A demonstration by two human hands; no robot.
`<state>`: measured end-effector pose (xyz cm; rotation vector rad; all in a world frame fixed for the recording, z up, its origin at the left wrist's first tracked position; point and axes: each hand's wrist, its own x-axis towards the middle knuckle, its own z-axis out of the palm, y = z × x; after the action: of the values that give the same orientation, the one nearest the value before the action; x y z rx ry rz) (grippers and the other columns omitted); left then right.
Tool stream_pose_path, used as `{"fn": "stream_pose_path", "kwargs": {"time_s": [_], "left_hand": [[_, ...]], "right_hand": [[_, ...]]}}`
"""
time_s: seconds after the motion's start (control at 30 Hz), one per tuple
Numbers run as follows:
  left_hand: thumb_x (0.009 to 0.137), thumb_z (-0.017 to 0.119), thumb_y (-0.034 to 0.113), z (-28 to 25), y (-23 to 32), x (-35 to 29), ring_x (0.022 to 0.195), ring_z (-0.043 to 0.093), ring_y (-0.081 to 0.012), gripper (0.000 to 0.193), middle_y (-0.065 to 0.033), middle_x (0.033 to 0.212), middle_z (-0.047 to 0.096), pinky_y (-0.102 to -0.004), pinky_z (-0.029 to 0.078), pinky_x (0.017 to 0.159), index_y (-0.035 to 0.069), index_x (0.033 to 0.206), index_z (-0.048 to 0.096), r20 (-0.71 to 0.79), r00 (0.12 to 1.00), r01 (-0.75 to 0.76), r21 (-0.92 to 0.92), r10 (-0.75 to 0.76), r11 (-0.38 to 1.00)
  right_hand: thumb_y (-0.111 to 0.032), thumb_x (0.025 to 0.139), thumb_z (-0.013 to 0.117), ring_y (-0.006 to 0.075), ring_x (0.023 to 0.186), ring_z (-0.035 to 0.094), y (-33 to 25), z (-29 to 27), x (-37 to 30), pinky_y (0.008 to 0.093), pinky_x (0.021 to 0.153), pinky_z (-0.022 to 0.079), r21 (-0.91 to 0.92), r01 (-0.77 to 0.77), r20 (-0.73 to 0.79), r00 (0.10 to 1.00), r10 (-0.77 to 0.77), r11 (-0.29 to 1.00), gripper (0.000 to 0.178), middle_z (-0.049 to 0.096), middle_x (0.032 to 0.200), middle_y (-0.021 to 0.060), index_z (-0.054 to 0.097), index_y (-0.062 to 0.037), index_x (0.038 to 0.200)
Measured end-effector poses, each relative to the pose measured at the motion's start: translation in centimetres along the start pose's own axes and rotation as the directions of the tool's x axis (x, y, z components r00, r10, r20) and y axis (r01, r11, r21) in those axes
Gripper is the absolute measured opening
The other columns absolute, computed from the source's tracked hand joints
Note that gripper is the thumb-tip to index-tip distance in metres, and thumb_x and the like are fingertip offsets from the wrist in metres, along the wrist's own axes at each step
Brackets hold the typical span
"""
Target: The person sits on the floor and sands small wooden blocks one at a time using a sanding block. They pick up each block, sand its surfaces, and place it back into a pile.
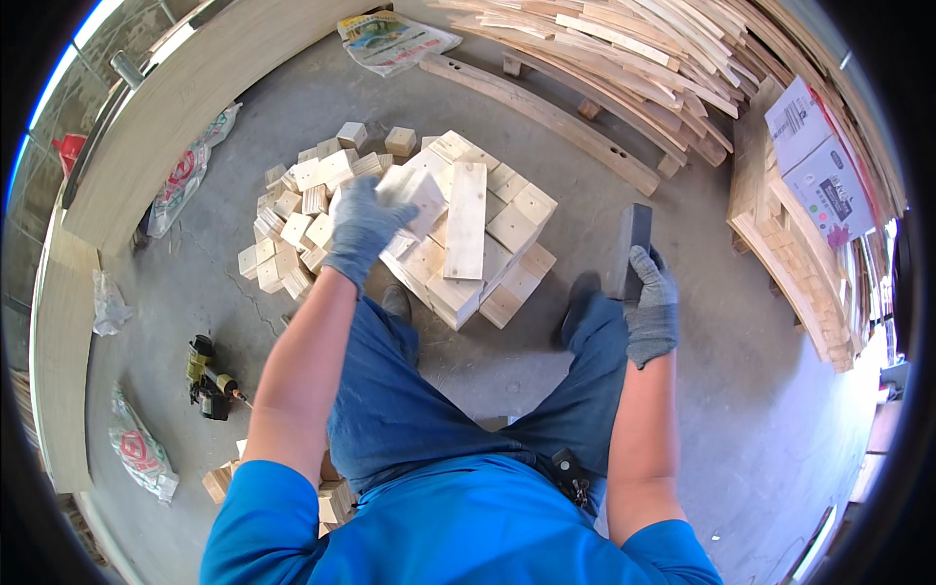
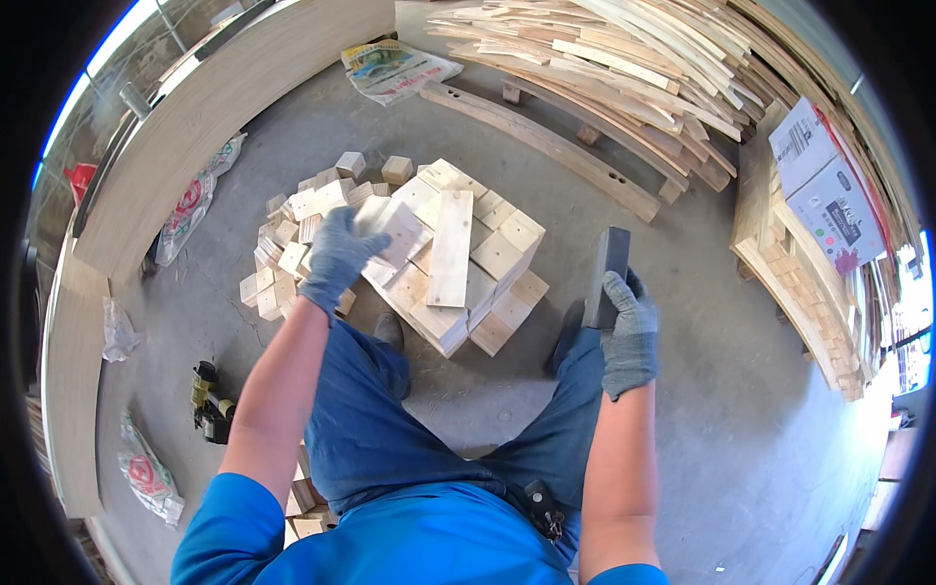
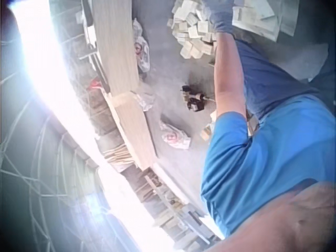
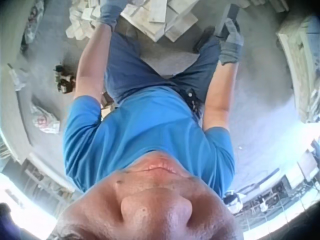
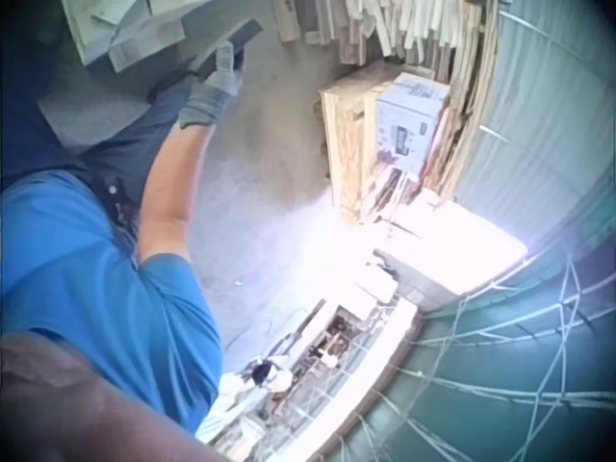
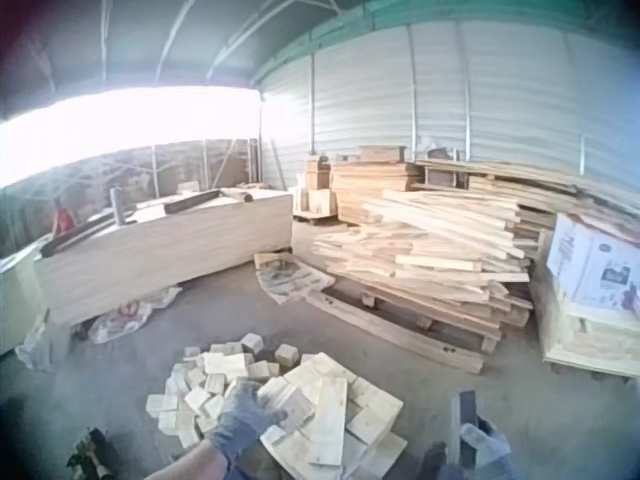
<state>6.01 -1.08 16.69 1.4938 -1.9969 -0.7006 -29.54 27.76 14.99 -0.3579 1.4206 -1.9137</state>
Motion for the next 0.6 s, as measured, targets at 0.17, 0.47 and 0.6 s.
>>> {"fn": "stream_pose_path", "kwargs": {"time_s": [0.17, 0.47, 0.6], "left_hand": [[0.074, 0.097, 0.04, 7.4, 2.7, -2.6, 0.126, 0.065, -0.0396, 0.085, -0.0271, 0.132, 0.068, -0.0448, 0.052, 0.11, -0.006, 0.136, 0.064, 0.084, 0.996, 0.013, 0.144, -0.025, 0.989], [0.073, 0.097, 0.042, 13.8, 1.7, -3.9, 0.123, 0.062, -0.043, 0.082, -0.0278, 0.13, 0.062, -0.0487, 0.052, 0.109, -0.003, 0.133, 0.064, 0.069, 0.996, 0.039, 0.246, -0.058, 0.969], [0.07, 0.1, 0.043, 16.0, 1.3, -5.8, 0.124, 0.06, -0.0439, 0.095, -0.0275, 0.134, 0.059, -0.0496, 0.051, 0.109, -0.001, 0.142, 0.057, -0.017, 0.999, 0.037, 0.228, -0.034, 0.973]], "right_hand": [[-0.014, 0.095, 0.083, 0.019, 0.1, 0.071, 3.3, 0.0, 0.5, 0.0333, 0.087, 0.059, 0.029, -0.146, -0.017, 0.989, 0.146, 0.989, 0.056, 0.074, 0.12, 0.0112, 0.063, 0.0044, 0.144], [-0.013, 0.093, 0.085, 0.0213, 0.115, 0.068, 2.9, 0.9, 1.6, 0.0313, 0.101, 0.054, -0.031, -0.164, 0.056, 0.985, 0.165, 0.986, 0.065, 0.07, 0.135, 0.0146, 0.058, 0.0066, 0.149], [-0.013, 0.093, 0.085, 0.0218, 0.116, 0.068, 2.8, 1.4, 1.4, 0.032, 0.103, 0.054, -0.079, -0.179, 0.043, 0.982, 0.183, 0.981, 0.066, 0.07, 0.137, 0.0153, 0.058, 0.0069, 0.149]]}}
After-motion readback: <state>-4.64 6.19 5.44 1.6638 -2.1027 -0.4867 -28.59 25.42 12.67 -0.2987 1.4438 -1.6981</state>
